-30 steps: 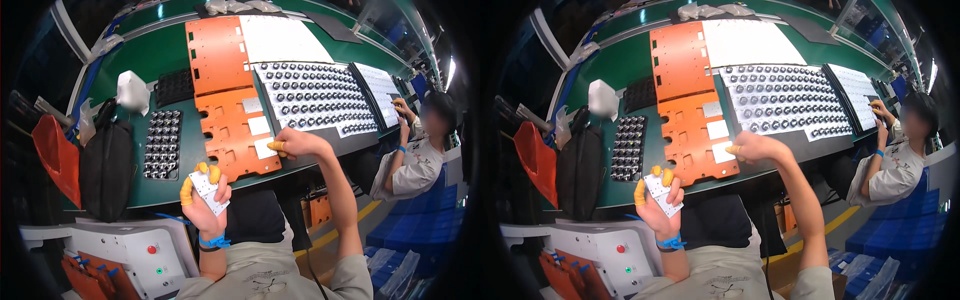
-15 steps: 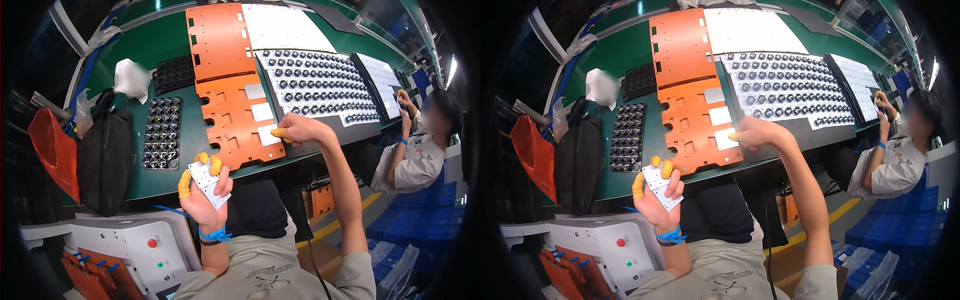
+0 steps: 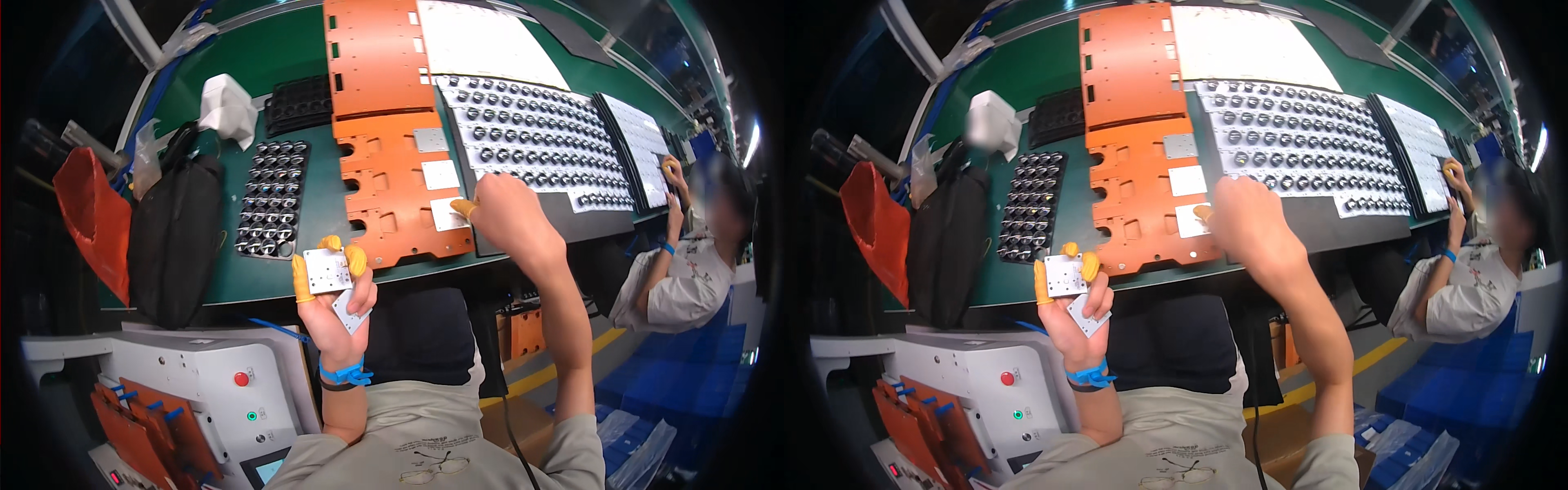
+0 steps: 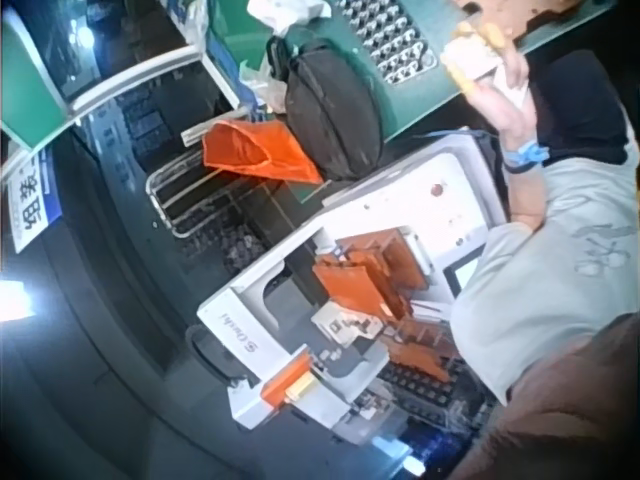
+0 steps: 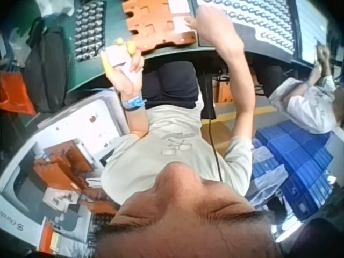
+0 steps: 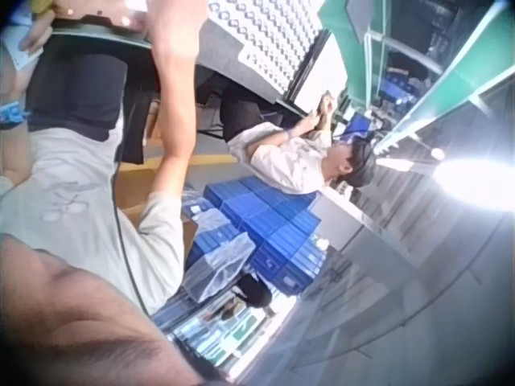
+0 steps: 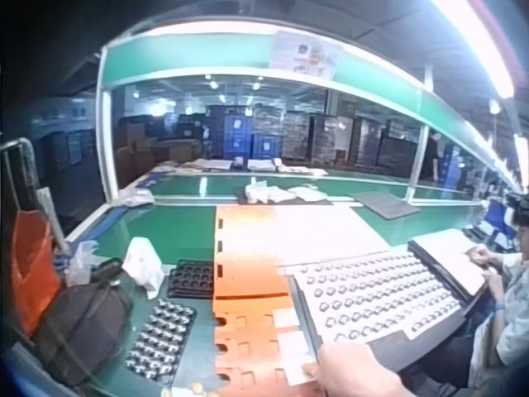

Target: The person picks square components from an orange tray and inserts cylindrical parts into them. The person then places the assembled units into a white processing machine.

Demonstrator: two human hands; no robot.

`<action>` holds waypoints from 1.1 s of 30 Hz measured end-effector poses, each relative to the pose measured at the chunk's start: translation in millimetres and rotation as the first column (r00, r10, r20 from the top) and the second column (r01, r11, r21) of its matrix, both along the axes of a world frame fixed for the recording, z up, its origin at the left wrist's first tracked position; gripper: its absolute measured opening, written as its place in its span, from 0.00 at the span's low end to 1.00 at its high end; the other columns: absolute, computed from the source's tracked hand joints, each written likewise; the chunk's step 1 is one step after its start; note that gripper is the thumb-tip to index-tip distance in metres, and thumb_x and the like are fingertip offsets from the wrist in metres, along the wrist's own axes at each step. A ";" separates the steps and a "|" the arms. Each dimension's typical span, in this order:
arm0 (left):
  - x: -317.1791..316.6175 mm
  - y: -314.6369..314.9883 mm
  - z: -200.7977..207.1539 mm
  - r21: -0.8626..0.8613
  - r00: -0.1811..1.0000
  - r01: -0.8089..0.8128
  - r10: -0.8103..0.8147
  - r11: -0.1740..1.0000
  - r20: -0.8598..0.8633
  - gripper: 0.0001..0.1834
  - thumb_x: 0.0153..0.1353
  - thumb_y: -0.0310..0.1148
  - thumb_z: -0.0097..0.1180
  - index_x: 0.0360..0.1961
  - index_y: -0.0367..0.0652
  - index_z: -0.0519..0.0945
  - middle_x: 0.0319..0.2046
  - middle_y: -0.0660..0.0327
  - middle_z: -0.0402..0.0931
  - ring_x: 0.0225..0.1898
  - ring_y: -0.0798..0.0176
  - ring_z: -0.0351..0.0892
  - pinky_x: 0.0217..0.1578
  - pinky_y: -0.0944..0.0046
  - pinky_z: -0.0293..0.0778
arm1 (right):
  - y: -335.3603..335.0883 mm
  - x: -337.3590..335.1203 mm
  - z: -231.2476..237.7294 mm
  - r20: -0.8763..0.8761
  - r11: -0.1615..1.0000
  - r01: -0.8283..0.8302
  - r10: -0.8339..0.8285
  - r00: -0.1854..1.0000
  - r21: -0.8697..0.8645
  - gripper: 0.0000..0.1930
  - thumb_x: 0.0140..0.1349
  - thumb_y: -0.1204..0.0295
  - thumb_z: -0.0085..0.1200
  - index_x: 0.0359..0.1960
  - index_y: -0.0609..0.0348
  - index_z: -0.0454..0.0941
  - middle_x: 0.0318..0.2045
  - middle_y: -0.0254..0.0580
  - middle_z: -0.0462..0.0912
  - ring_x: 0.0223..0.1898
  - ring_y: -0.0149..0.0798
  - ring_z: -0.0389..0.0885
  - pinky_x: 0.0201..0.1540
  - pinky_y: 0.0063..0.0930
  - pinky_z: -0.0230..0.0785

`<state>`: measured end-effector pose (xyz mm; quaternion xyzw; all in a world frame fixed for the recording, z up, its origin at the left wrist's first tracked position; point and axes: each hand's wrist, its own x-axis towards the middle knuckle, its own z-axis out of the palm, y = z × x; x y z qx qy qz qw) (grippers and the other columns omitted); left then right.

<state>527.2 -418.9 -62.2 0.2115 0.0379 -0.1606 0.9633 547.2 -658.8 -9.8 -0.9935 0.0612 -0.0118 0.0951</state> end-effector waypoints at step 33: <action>16.3 82.6 -17.7 0.240 0.952 -0.293 0.259 0.926 0.164 0.26 0.73 0.49 0.45 0.63 0.42 0.68 0.63 0.47 0.70 0.16 0.79 0.55 0.16 0.77 0.54 | 150.2 40.4 1.6 0.361 0.444 -0.510 0.378 0.852 0.737 0.12 0.54 0.74 0.66 0.40 0.60 0.83 0.28 0.39 0.80 0.26 0.32 0.76 0.31 0.25 0.70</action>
